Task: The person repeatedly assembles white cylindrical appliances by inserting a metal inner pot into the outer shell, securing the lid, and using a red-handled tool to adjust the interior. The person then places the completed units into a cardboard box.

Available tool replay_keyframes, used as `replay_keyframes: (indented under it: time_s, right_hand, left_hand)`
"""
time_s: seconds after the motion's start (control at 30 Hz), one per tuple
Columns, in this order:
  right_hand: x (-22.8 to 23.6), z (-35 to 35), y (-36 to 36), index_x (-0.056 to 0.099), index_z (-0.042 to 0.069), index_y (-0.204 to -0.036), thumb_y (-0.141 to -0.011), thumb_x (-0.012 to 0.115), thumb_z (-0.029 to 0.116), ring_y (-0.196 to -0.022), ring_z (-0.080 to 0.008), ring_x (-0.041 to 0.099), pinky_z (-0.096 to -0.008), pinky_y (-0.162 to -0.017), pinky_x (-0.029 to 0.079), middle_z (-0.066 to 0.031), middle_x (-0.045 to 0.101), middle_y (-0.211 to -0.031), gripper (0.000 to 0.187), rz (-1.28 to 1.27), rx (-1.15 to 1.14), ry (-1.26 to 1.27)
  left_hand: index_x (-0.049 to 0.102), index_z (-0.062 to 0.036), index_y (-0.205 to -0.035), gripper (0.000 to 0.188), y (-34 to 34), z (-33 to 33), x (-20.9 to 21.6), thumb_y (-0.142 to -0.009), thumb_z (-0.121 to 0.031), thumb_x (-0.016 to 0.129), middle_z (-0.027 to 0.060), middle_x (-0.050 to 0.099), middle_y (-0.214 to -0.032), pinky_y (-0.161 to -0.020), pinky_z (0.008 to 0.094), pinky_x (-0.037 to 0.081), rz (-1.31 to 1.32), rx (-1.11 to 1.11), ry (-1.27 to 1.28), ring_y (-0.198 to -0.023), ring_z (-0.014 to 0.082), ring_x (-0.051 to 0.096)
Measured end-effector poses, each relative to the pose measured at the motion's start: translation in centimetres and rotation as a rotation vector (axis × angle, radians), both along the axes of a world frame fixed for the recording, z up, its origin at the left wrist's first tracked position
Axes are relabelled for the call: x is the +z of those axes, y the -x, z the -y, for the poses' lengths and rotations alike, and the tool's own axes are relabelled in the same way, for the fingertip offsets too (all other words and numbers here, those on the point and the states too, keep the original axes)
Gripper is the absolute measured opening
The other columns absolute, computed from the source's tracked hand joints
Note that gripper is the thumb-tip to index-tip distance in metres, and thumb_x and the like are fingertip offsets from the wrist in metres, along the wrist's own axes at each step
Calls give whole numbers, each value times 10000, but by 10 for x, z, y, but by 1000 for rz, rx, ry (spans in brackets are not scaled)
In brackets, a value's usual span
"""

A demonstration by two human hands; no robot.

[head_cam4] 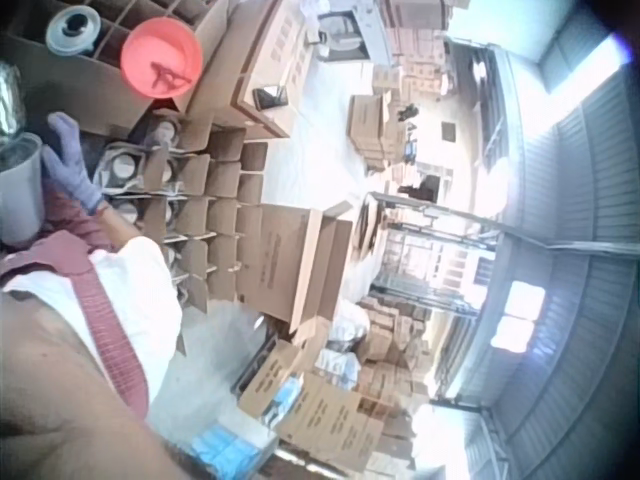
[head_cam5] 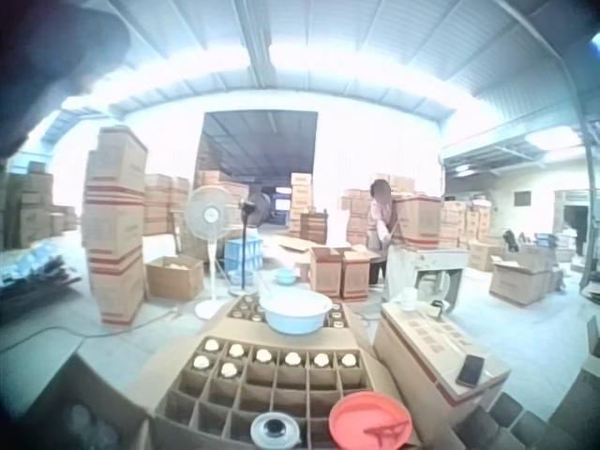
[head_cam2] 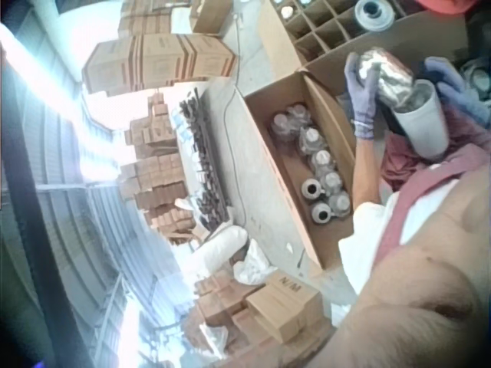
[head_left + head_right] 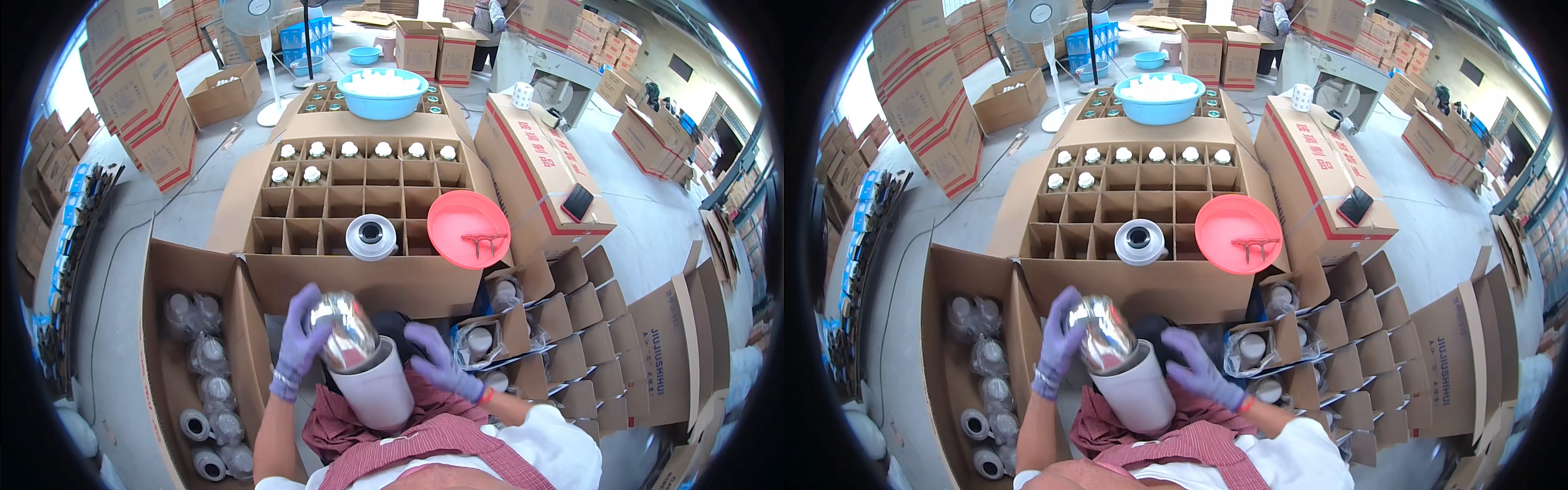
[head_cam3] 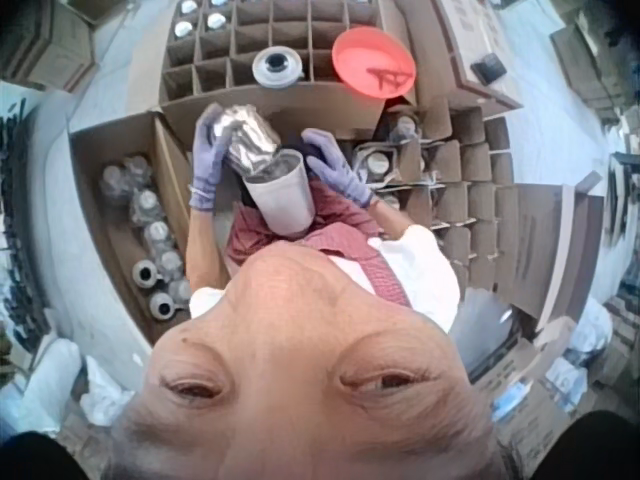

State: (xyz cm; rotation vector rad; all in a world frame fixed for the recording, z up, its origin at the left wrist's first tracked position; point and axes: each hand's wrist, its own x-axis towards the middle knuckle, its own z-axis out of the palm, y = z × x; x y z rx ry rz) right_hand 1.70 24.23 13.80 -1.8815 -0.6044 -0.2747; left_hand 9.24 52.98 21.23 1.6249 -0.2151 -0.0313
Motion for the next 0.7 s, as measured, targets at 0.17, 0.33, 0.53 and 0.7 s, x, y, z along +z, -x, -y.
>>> replay_keyframes:
  time_s: [0.17,0.33,0.53,0.7]
  right_hand:
    - [-75,5,108,499,128,-1426,-905,651,260,-1334,-401,430,-506,-1116,322,-227,410,-1455,559,89,342,321]
    - [-23,-35,49,385,17,-1467,-892,658,367,-1365,-431,368,-498,-1143,293,-256,372,-1466,726,35,270,-113]
    - [126,-50,-45,414,34,-1439,-738,845,318,-1274,-403,476,-470,-1064,402,-228,443,-1398,870,219,580,7]
    - [151,-62,-50,488,7,-1379,-689,858,243,-1133,-306,604,-387,-975,487,-161,580,-1255,818,174,389,-39]
  left_hand:
    - [490,13,-1386,567,108,-35,-57,-931,-302,614,137,506,-1343,-1068,373,421,-294,280,208,-1230,243,528]
    - [453,-29,-1404,512,128,-57,-127,-985,-303,556,148,563,-1356,-1038,357,443,-677,203,772,-1209,231,570]
    - [415,-66,-1472,813,76,-34,-43,-771,-93,825,90,517,-1445,-1118,372,390,-120,-277,-183,-1319,200,491]
    - [287,-100,-1538,909,61,-9,-89,-801,-165,816,94,407,-1533,-1176,374,323,-77,-443,-80,-1391,223,413]
